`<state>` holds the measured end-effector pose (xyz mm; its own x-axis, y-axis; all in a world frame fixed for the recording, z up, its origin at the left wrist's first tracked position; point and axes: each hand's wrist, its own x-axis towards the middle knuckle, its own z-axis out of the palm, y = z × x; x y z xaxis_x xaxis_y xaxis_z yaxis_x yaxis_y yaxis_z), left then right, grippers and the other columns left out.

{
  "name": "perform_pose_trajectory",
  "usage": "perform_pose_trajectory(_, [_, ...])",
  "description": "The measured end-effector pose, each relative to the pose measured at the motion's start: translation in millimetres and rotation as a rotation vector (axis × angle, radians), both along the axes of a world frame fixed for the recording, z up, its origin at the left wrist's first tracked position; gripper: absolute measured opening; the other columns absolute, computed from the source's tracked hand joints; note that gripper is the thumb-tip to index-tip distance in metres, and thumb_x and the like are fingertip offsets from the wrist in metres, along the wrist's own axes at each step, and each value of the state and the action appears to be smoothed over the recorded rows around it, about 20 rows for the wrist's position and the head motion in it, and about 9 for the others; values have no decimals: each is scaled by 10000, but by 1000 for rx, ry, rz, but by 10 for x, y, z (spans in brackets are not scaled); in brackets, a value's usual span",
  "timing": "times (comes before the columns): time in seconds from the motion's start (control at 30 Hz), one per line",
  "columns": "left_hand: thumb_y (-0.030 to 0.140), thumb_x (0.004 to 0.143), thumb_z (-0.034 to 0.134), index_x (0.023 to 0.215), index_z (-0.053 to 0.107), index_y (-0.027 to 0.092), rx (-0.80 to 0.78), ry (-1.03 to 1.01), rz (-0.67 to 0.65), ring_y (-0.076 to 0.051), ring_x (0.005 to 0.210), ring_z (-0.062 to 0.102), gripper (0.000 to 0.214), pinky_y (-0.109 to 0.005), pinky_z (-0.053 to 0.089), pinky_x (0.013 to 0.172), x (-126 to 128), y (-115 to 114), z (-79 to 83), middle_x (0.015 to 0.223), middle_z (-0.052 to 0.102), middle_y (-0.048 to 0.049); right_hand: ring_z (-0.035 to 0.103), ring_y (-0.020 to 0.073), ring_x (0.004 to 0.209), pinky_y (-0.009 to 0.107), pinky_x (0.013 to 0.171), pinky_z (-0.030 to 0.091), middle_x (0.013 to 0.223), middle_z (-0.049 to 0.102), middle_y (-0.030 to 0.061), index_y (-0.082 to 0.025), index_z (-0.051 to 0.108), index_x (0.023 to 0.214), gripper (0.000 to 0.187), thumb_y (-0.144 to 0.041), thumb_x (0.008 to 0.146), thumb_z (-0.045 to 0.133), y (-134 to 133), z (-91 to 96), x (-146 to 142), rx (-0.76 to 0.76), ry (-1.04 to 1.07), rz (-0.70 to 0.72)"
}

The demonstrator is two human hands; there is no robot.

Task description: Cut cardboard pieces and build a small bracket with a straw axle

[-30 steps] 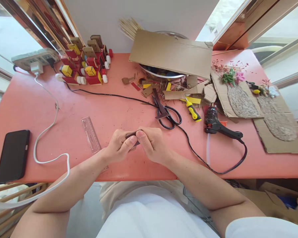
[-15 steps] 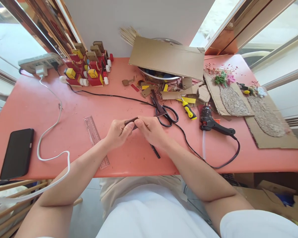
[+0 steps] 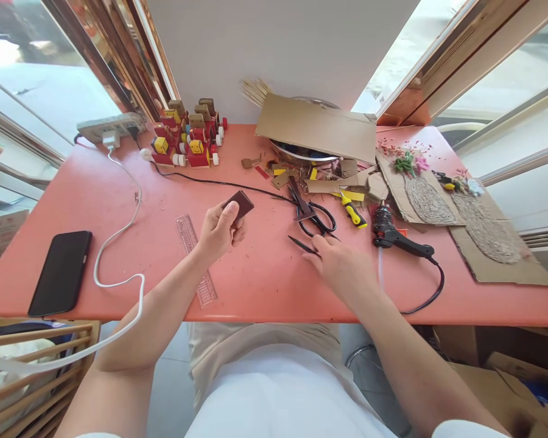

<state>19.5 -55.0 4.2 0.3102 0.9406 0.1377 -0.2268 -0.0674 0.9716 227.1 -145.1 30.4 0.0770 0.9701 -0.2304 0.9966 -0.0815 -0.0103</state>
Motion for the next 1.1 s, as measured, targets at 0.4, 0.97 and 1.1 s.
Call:
perform_pose_trajectory(0.4, [855,803,641,570,339,255,-1,41,-239,-58,312,285,710,-209,272,304,12,-77,-50,412,330,88,505,121,593,254,584,386,599,543,-24,-231,501,717,673,-816,991,313,686,102,-423,98,1209,483])
perform_pose_trajectory(0.97, [849,888,519,564,353,248,6,228,-362,-63,338,297,703,-217,265,337,29,-132,-54,424,342,68,590,141,559,257,601,491,492,552,-6,-223,561,557,785,-813,1002,295,577,-234,-470,105,1413,352])
perform_pose_trajectory(1.1, [895,826,565,591,404,239,-40,209,-378,-82,368,376,715,-236,392,378,13,-58,-49,450,413,58,626,154,616,268,627,484,593,632,19,-218,594,670,783,-781,1038,193,607,-306,-417,258,1266,383])
